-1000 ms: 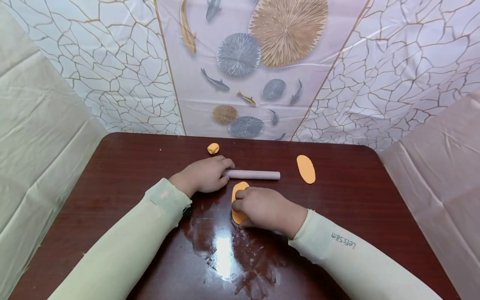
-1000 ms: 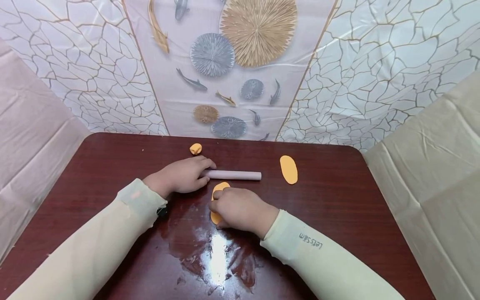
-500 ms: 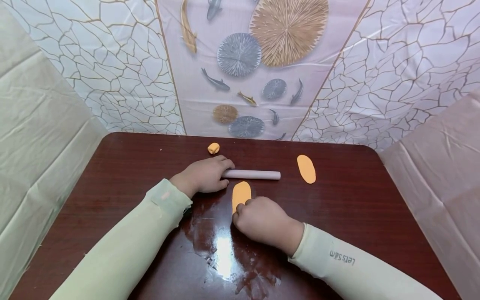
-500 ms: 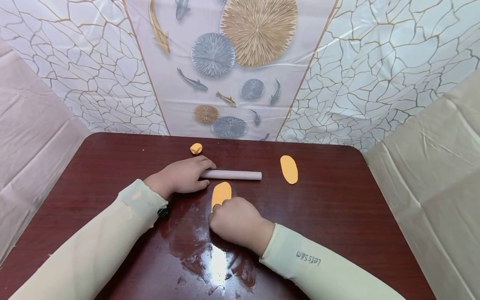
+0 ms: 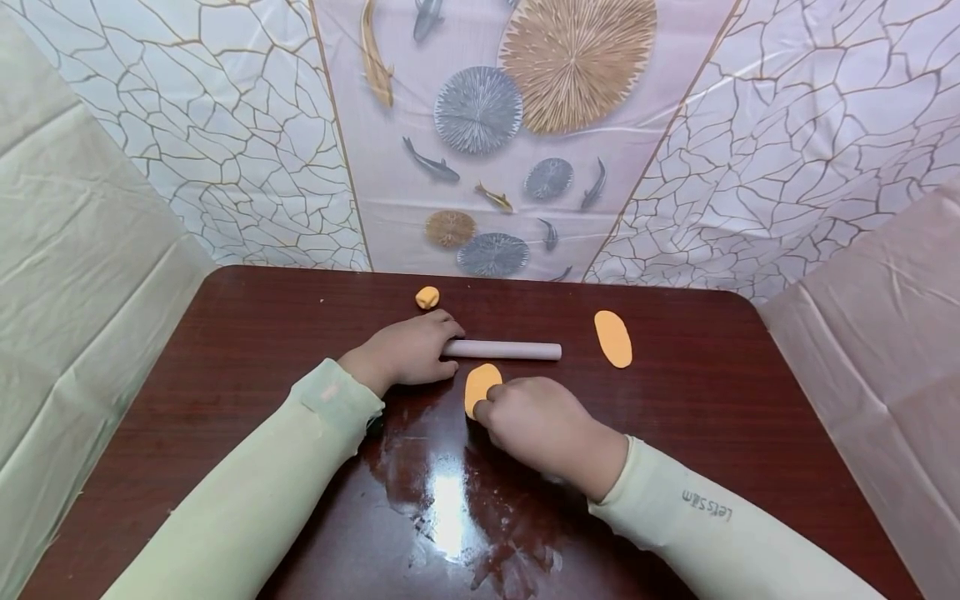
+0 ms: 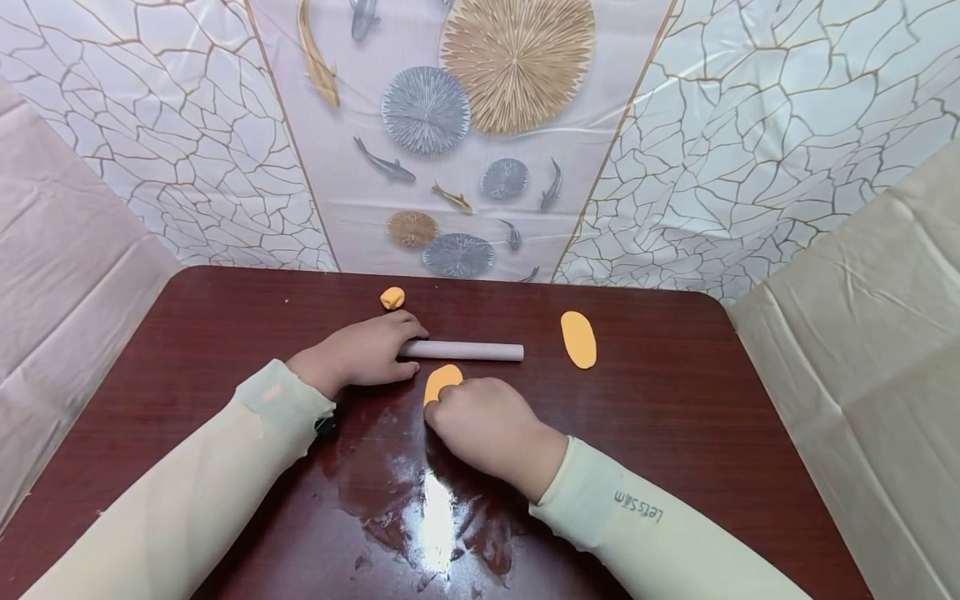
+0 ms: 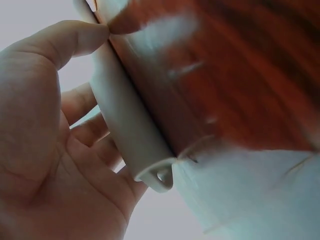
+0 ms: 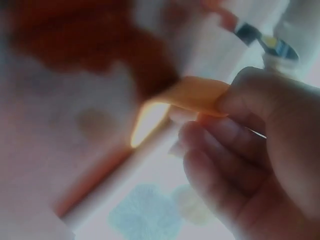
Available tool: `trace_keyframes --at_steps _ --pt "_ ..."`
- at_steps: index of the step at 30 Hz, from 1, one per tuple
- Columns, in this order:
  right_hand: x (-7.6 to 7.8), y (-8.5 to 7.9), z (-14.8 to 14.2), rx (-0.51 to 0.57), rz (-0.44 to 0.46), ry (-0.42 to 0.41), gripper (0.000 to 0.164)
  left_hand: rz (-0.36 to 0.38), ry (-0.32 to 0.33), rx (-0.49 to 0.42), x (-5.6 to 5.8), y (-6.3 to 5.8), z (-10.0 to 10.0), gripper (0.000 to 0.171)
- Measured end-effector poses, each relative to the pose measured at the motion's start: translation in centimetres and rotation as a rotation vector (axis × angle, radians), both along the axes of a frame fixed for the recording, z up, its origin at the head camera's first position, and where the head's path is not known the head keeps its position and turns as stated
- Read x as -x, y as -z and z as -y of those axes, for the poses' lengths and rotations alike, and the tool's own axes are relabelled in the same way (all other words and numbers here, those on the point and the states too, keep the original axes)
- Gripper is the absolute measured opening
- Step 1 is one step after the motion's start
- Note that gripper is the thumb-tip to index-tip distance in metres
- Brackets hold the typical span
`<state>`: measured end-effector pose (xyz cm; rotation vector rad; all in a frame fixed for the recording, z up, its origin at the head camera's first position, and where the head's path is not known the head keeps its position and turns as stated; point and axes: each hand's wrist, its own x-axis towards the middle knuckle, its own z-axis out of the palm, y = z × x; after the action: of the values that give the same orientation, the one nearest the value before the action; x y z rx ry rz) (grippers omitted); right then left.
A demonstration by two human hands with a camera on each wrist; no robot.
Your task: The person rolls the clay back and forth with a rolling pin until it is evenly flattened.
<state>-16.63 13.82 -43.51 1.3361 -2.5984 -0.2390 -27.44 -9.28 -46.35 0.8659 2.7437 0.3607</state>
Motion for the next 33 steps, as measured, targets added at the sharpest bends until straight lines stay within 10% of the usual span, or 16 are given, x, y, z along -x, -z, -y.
trace_keyframes --at_steps 22,33 --pt "3.9 -4.4 -5.2 0.438 0.246 0.123 0.019 -0.026 0.038 -0.016 -0.1 -0.1 0.2 0.045" --pt "6.4 -8.3 -9.9 0.406 0.314 0.332 0.011 -0.02 0.044 -0.018 0.0 -0.1 0.2 0.046"
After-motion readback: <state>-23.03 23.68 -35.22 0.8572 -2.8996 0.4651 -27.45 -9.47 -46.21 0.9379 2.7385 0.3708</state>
